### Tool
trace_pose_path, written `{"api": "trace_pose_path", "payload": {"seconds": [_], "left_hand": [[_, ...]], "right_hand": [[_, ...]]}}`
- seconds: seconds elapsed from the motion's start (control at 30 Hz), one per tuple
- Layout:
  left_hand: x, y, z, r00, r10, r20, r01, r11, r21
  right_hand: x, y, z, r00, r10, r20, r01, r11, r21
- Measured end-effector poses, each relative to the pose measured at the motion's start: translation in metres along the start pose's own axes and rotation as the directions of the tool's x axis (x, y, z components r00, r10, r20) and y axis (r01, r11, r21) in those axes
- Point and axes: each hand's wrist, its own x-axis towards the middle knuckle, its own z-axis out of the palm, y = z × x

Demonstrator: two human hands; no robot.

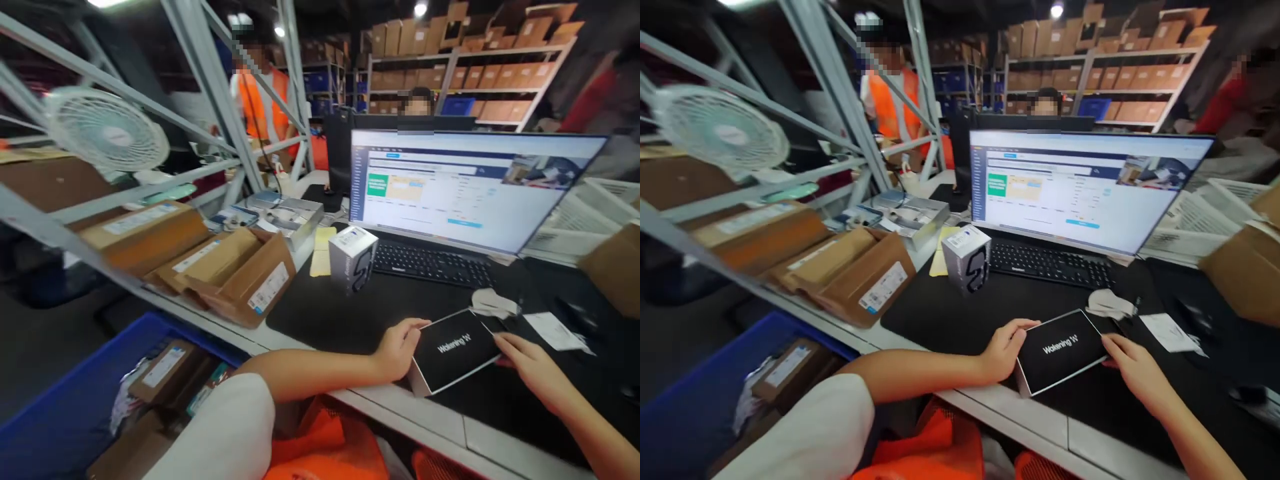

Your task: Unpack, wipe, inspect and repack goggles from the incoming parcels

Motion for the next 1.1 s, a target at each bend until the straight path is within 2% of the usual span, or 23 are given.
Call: {"api": "trace_pose_path", "payload": {"seconds": [0.07,0.13,0.23,0.3,0.33,0.4,0.43,0.5,0.53,0.6,0.67,0.73,0.8,0.83,0.87,0.9,0.93,0.97,1.0,1.03,1.07,1.1], "left_hand": [[0.026,0.0,-0.004,0.989,-0.093,-0.115,0.081,0.991,-0.105],[0.052,0.003,-0.018,0.961,-0.2,-0.193,0.166,0.97,-0.178],[0.072,0.002,-0.043,0.93,-0.292,-0.224,0.251,0.948,-0.193],[0.07,-0.003,-0.056,0.927,-0.315,-0.204,0.281,0.943,-0.178],[0.066,-0.005,-0.06,0.928,-0.321,-0.188,0.291,0.941,-0.173],[0.055,-0.008,-0.066,0.936,-0.32,-0.145,0.295,0.94,-0.172],[0.051,-0.009,-0.068,0.941,-0.314,-0.124,0.291,0.94,-0.176],[0.044,-0.009,-0.071,0.95,-0.3,-0.085,0.28,0.94,-0.196],[0.043,-0.008,-0.073,0.955,-0.29,-0.06,0.272,0.938,-0.216],[0.043,-0.009,-0.075,0.964,-0.265,-0.002,0.256,0.932,-0.257],[0.043,-0.011,-0.076,0.973,-0.226,0.036,0.228,0.944,-0.238],[0.041,-0.014,-0.075,0.992,-0.127,0.01,0.127,0.989,-0.079],[0.037,-0.014,-0.077,0.995,0.088,-0.038,-0.079,0.979,0.188],[0.034,-0.013,-0.079,0.97,0.238,-0.044,-0.211,0.92,0.329],[0.032,-0.011,-0.083,0.917,0.398,-0.035,-0.339,0.822,0.458],[0.03,-0.008,-0.089,0.835,0.549,-0.026,-0.44,0.697,0.567],[0.029,-0.004,-0.097,0.735,0.677,-0.037,-0.489,0.568,0.662],[0.029,0.001,-0.105,0.63,0.773,-0.078,-0.475,0.463,0.748],[0.031,0.006,-0.114,0.539,0.829,-0.152,-0.406,0.413,0.815],[0.033,0.011,-0.123,0.483,0.836,-0.259,-0.303,0.437,0.847],[0.036,0.016,-0.131,0.478,0.793,-0.377,-0.203,0.518,0.831],[0.04,0.021,-0.138,0.511,0.703,-0.494,-0.124,0.629,0.767]], "right_hand": [[-0.003,0.004,0.008,0.995,0.04,-0.088,-0.037,0.999,0.03],[-0.006,0.006,0.017,0.992,0.031,-0.123,-0.032,0.999,-0.006],[-0.01,0.005,0.03,0.994,-0.095,-0.052,0.082,0.976,-0.204],[-0.01,-0.001,0.036,0.975,-0.219,-0.033,0.19,0.906,-0.378],[-0.009,-0.007,0.038,0.953,-0.299,-0.048,0.244,0.854,-0.46],[-0.005,-0.025,0.044,0.868,-0.492,-0.064,0.368,0.725,-0.582],[-0.002,-0.036,0.049,0.815,-0.579,-0.029,0.442,0.652,-0.616],[0.004,-0.061,0.064,0.733,-0.665,0.141,0.583,0.509,-0.633],[0.006,-0.073,0.073,0.718,-0.647,0.256,0.633,0.454,-0.627],[0.011,-0.094,0.093,0.734,-0.519,0.437,0.661,0.4,-0.635],[0.014,-0.107,0.108,0.749,-0.394,0.533,0.661,0.391,-0.641],[0.015,-0.113,0.116,0.742,-0.354,0.569,0.67,0.397,-0.627],[0.014,-0.115,0.117,0.731,-0.371,0.573,0.682,0.401,-0.611],[0.013,-0.114,0.116,0.732,-0.376,0.568,0.681,0.403,-0.611],[0.012,-0.114,0.115,0.736,-0.376,0.563,0.677,0.407,-0.613],[0.011,-0.113,0.113,0.74,-0.371,0.56,0.672,0.411,-0.616],[0.01,-0.113,0.112,0.744,-0.365,0.559,0.668,0.416,-0.617],[0.01,-0.112,0.111,0.747,-0.363,0.557,0.665,0.42,-0.618],[0.01,-0.112,0.11,0.747,-0.365,0.555,0.664,0.421,-0.618],[0.01,-0.113,0.11,0.745,-0.374,0.553,0.667,0.419,-0.616],[0.01,-0.113,0.11,0.739,-0.385,0.552,0.673,0.413,-0.613],[0.01,-0.113,0.11,0.734,-0.397,0.552,0.679,0.405,-0.612]]}}
